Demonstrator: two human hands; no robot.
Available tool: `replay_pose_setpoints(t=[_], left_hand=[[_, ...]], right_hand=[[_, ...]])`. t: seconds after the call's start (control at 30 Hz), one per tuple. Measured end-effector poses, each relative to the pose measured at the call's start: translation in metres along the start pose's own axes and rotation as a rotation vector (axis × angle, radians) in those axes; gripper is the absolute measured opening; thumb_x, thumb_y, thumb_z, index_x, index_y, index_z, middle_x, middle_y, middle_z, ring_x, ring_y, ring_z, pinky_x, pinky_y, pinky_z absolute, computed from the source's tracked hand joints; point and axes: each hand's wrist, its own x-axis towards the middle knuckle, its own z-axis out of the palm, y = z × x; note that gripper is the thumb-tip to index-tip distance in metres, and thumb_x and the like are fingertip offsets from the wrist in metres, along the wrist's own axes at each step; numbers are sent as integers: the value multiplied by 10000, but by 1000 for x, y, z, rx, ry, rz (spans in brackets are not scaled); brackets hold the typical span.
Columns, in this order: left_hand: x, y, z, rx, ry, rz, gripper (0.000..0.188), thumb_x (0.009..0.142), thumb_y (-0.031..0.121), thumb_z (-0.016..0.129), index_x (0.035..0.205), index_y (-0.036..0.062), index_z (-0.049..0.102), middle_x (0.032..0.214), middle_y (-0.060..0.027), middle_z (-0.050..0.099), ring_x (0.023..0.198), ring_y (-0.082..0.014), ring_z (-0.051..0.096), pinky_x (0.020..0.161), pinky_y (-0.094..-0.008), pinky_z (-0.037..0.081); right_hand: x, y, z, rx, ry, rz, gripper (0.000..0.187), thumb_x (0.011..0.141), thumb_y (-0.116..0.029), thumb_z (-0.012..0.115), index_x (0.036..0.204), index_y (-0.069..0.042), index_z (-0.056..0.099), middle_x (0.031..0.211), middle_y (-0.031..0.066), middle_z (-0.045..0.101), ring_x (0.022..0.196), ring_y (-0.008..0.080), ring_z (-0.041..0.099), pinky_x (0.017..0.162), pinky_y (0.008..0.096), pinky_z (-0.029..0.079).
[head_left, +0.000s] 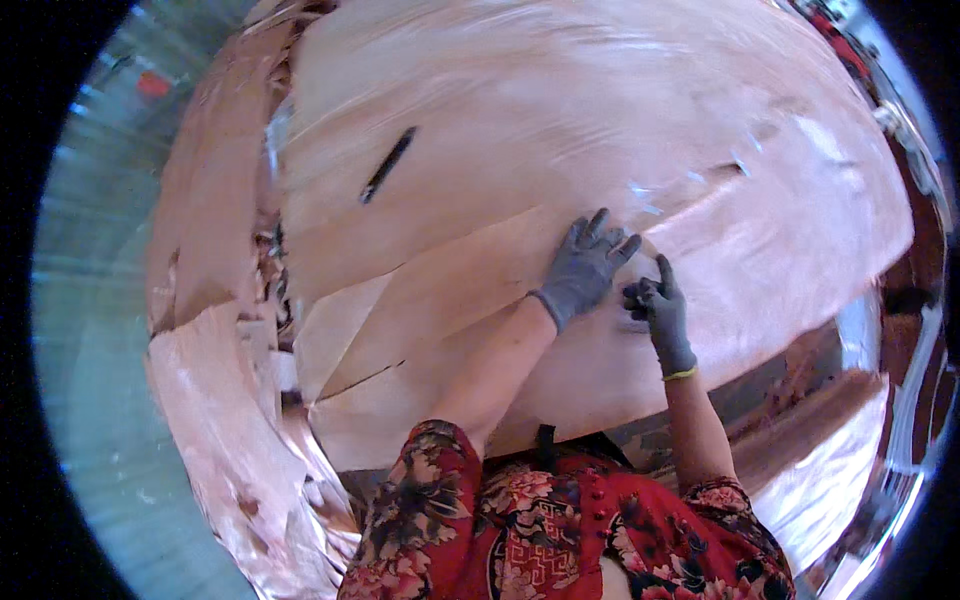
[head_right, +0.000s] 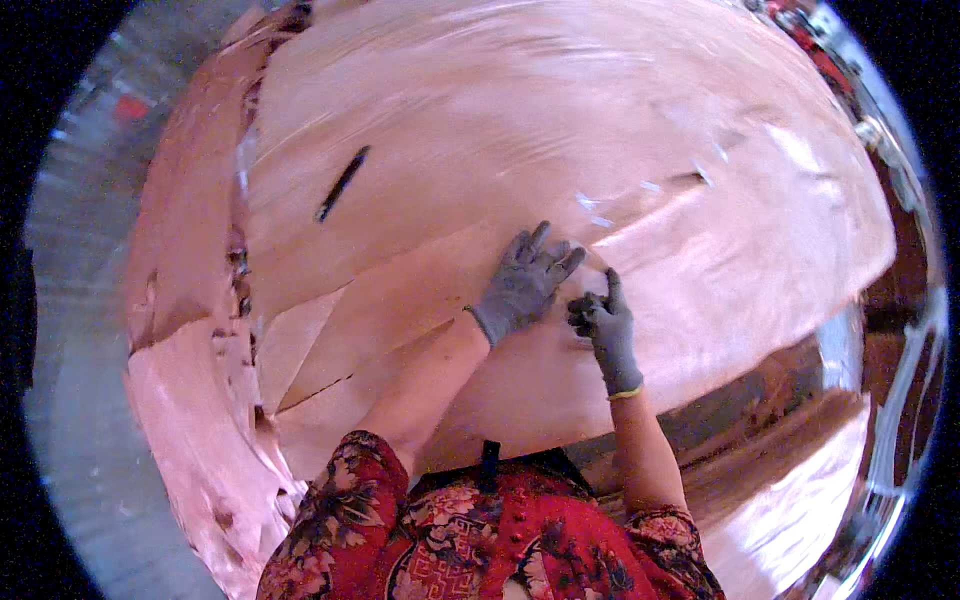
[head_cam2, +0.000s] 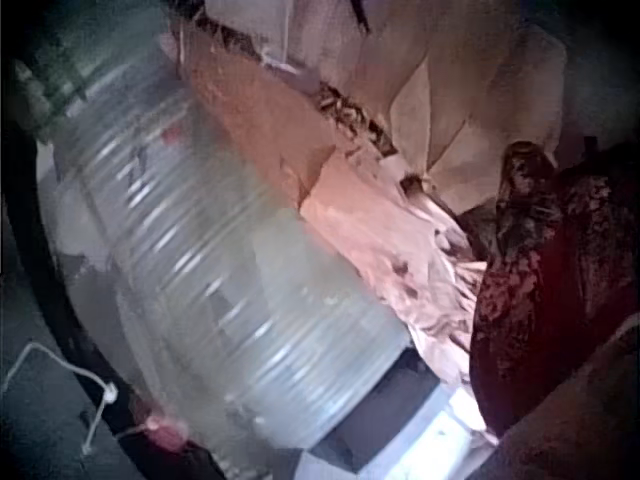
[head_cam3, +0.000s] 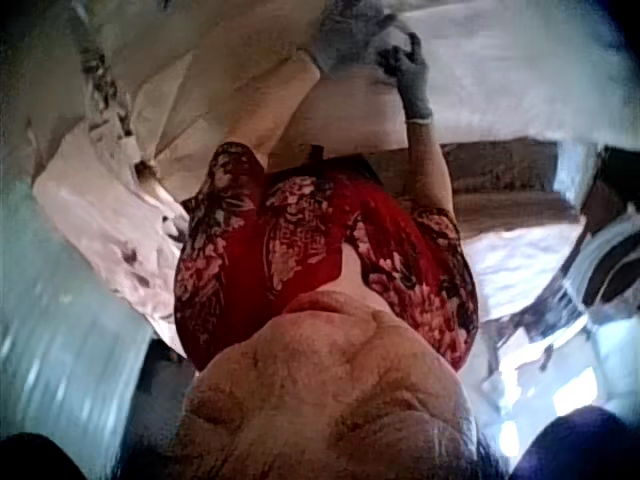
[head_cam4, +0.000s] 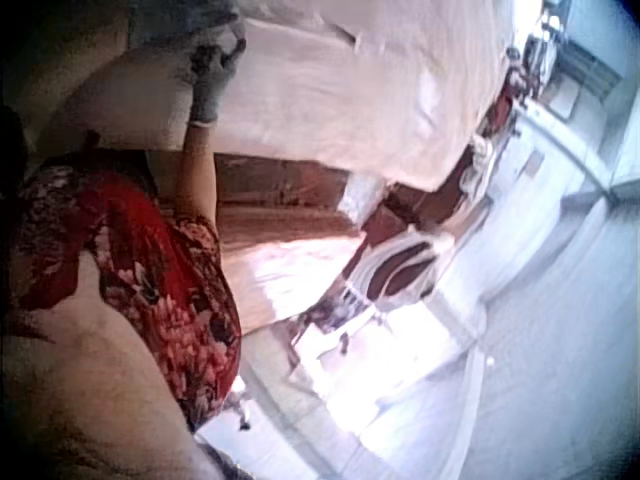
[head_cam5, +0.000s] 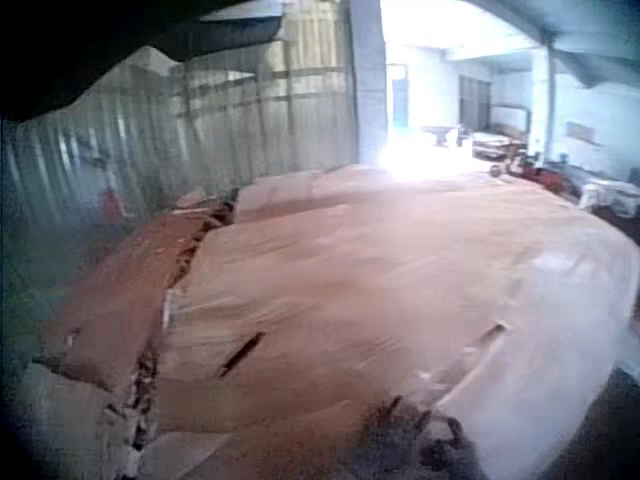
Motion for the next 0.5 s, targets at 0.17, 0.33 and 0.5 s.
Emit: replay_pose_setpoints(t=[0.17, 0.33, 0.5], left_hand=[[-109, -38, -73, -18, 24, -212, 672, 802, 332, 579, 1363, 19, 380, 1426, -133, 359, 1325, -392, 278, 1109, -516, 165], [-181, -80, -91, 163, -55, -394, 697, 790, 287, 591, 1376, -1, 345, 1430, -159, 347, 1303, -413, 304, 1093, -524, 198], [-192, -99, -88, 100, 56, -351, 617, 816, 275, 580, 1347, 16, 401, 1392, -157, 404, 1310, -368, 329, 1059, -531, 257]], right_hand=[[-2, 3, 5, 63, 7, -15, 615, 914, -79, 464, 1453, -56, 169, 840, 121, 642, 622, 140, 606, 516, 236, 485], [-17, -5, 38, 81, -137, -168, 616, 915, -55, 456, 1458, -59, 167, 835, 116, 640, 606, 128, 582, 536, 239, 480], [-28, -23, 103, -128, -311, -178, 598, 918, -52, 462, 1453, -58, 197, 783, 94, 631, 605, 116, 577, 541, 240, 470]])
